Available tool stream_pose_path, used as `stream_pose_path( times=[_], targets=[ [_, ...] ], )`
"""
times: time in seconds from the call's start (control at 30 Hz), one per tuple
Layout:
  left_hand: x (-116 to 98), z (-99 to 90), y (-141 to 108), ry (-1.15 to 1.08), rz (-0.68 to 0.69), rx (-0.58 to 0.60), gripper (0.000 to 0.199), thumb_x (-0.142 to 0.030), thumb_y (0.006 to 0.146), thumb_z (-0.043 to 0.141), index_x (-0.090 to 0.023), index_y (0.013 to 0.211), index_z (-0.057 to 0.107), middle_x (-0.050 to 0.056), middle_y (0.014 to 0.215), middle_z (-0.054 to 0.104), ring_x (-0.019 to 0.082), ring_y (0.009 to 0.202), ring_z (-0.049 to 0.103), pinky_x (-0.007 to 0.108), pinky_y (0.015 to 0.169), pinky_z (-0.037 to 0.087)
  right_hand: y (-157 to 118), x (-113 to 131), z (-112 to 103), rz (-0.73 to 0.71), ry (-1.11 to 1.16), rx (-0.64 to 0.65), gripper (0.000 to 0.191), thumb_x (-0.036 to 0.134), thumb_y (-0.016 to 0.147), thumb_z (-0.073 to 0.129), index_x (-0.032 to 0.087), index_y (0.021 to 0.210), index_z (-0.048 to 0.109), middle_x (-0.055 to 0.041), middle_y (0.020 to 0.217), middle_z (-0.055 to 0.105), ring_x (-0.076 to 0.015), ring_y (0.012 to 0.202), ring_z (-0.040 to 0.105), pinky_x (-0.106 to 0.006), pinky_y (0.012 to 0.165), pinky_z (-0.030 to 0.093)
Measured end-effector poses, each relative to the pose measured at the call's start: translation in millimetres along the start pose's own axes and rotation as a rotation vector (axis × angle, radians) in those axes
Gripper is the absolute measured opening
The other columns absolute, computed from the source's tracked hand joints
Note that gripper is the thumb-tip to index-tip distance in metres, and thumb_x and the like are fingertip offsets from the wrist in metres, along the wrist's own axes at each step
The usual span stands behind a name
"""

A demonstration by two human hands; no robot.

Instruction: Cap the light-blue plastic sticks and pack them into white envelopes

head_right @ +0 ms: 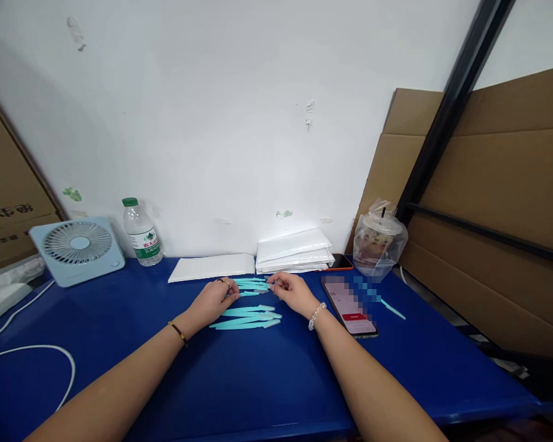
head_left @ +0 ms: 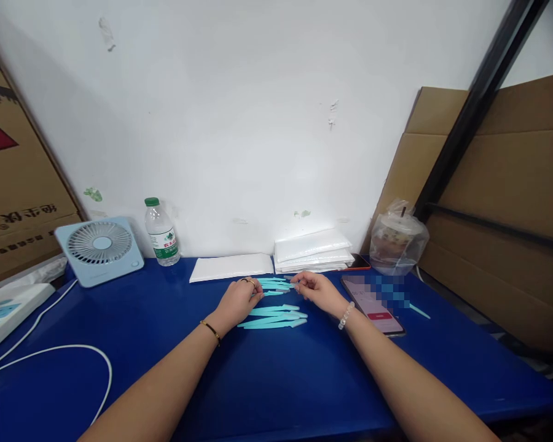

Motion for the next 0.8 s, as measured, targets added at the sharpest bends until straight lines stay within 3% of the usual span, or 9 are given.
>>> stream_pose_path(
  times=[0.1, 0.2, 0.4, 0.8],
  targets=[
    [-3, -2.4, -1, -0.036, -0.016, -0.021, 0.016, -0.031, 0.085, 0.046, -0.02, 0.083, 0.058, 0.001, 0.078, 0.062, 0.016, 0.072, 0.056, 0.025, 0.062, 0.037, 2, -4, 5, 0.111, 0.235, 0.001, 0.037, 0.043, 0.071, 0.067, 0.013, 0.094, 0.065, -0.0002, 0.065, 0.06, -0.0099, 0.053, 0.054, -0.024, 0.052, 0.044],
    [-5, -4.3, -2, -0.074, -0.023, -0.021, 0.018, -0.032, 0.085, 0.045, -0.019, 0.083, 0.057, 0.002, 0.078, 0.061, 0.015, 0.071, 0.056, 0.025, 0.06, 0.037, 2, -4, 9, 0.104, 0.377, 0.02, 0.042, 0.043, 0.069, 0.07, 0.013, 0.097, 0.064, -0.0039, 0.073, 0.065, -0.012, 0.061, 0.06, -0.026, 0.06, 0.049],
    [-7, -4.6, -2, -0.126, -0.043, 0.013, 0.019, -0.033, 0.085, 0.044, -0.019, 0.084, 0.057, 0.002, 0.077, 0.061, 0.015, 0.07, 0.056, 0.025, 0.059, 0.037, 2, 3, 10, 0.009, 0.327, -0.005, 0.037, 0.043, 0.07, 0.069, 0.014, 0.091, 0.062, -0.0037, 0.072, 0.066, -0.0142, 0.065, 0.064, -0.027, 0.061, 0.051],
    [-9, -2.2, -1, -0.181, -0.04, 0.019, 0.021, -0.037, 0.085, 0.045, -0.019, 0.083, 0.057, 0.0, 0.074, 0.06, 0.014, 0.067, 0.054, 0.025, 0.059, 0.037, 1, 4, 24, -0.016, 0.235, 0.045, 0.033, 0.043, 0.074, 0.065, 0.015, 0.09, 0.06, -0.0022, 0.07, 0.064, -0.0155, 0.067, 0.066, -0.028, 0.063, 0.053]
  ],
)
Point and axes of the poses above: each hand's wrist, its own y-axis towards the middle knuckle, its own z-axis out of the palm, x = y × z, the point moved 2 cm from there along y, towards the middle knuckle
